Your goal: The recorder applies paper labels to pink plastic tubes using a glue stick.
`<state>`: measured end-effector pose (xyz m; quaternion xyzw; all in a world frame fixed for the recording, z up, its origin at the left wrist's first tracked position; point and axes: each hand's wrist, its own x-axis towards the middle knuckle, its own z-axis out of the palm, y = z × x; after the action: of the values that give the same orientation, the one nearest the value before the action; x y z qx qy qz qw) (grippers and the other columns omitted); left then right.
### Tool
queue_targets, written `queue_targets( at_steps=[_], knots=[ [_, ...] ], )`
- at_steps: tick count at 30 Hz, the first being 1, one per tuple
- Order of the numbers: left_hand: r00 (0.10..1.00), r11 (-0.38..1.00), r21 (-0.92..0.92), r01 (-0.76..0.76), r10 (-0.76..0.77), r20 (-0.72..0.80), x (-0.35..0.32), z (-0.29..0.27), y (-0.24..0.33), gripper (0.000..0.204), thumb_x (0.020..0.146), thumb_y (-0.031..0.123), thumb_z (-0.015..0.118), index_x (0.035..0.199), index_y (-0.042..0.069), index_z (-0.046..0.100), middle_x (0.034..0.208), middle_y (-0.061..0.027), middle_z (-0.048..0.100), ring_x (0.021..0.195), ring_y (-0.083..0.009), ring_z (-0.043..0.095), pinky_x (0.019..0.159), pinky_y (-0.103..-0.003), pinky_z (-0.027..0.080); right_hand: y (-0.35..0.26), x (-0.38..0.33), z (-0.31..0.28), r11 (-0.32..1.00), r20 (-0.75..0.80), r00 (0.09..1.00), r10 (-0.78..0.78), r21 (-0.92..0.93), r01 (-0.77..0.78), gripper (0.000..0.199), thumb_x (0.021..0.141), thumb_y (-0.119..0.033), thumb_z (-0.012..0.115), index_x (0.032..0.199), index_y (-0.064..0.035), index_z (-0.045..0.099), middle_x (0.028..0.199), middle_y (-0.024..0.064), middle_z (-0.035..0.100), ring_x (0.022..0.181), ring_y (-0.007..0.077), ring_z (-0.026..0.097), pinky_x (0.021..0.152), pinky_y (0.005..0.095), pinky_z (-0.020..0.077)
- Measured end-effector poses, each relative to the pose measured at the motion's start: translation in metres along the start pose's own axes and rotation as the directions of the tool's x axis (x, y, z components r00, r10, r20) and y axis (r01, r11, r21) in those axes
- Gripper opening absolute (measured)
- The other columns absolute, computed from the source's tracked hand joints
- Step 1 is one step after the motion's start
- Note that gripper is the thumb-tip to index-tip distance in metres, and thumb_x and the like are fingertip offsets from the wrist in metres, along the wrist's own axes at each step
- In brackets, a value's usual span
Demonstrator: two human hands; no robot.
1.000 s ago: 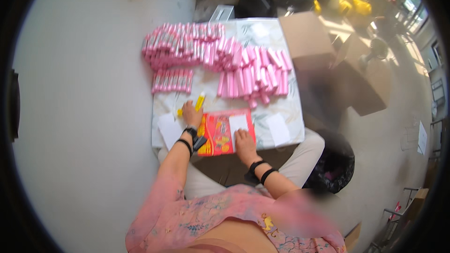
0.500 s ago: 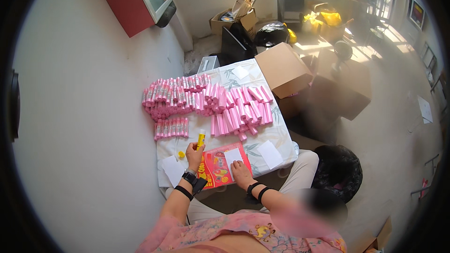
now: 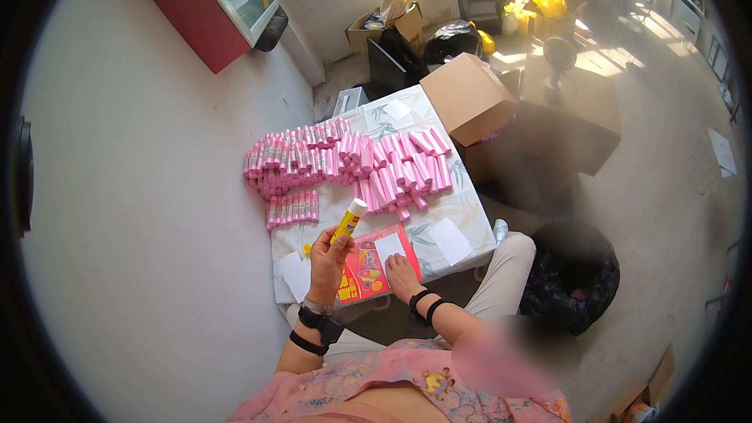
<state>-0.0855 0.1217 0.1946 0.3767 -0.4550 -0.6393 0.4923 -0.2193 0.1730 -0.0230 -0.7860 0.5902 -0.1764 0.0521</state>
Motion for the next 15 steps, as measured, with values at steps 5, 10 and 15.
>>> queue_targets(
  at_steps=[5,10,15],
  knots=[
    [0.991,0.941,-0.337,0.035,0.012,0.135,-0.001,0.021,0.011,0.033,0.098,0.010,0.066,0.127,-0.002,0.056,0.099,-0.0063,0.063,0.092,-0.0126,0.060,0.089,-0.028,0.050,0.006,0.005,0.005,0.999,-0.047,0.999,-0.009,0.033,0.011,0.036,0.083,-0.007,0.057,0.115,0.0080,0.061,0.116,0.0198,0.058,0.114,0.0350,0.054,0.099,0.0413,0.0470],
    [0.956,0.858,-0.502,0.113,0.044,0.290,0.005,0.033,0.012,0.040,0.096,0.015,0.070,0.129,-0.002,0.055,0.103,-0.0066,0.060,0.093,-0.0133,0.057,0.087,-0.028,0.048,0.016,0.009,0.010,1.000,-0.156,0.988,-0.002,0.015,0.004,0.038,0.084,-0.006,0.057,0.119,0.0087,0.058,0.122,0.0213,0.057,0.119,0.0365,0.052,0.104,0.0416,0.0452],
    [0.955,0.852,-0.507,0.128,0.033,0.295,-0.003,0.024,0.006,0.044,0.094,0.018,0.073,0.129,-0.002,0.056,0.108,-0.0080,0.059,0.092,-0.0138,0.055,0.085,-0.027,0.047,0.012,0.006,0.015,0.999,-0.129,0.992,-0.010,0.034,0.015,0.041,0.084,-0.005,0.058,0.122,0.0091,0.056,0.125,0.0223,0.057,0.121,0.0380,0.051,0.106,0.0424,0.0437]
  ],
)
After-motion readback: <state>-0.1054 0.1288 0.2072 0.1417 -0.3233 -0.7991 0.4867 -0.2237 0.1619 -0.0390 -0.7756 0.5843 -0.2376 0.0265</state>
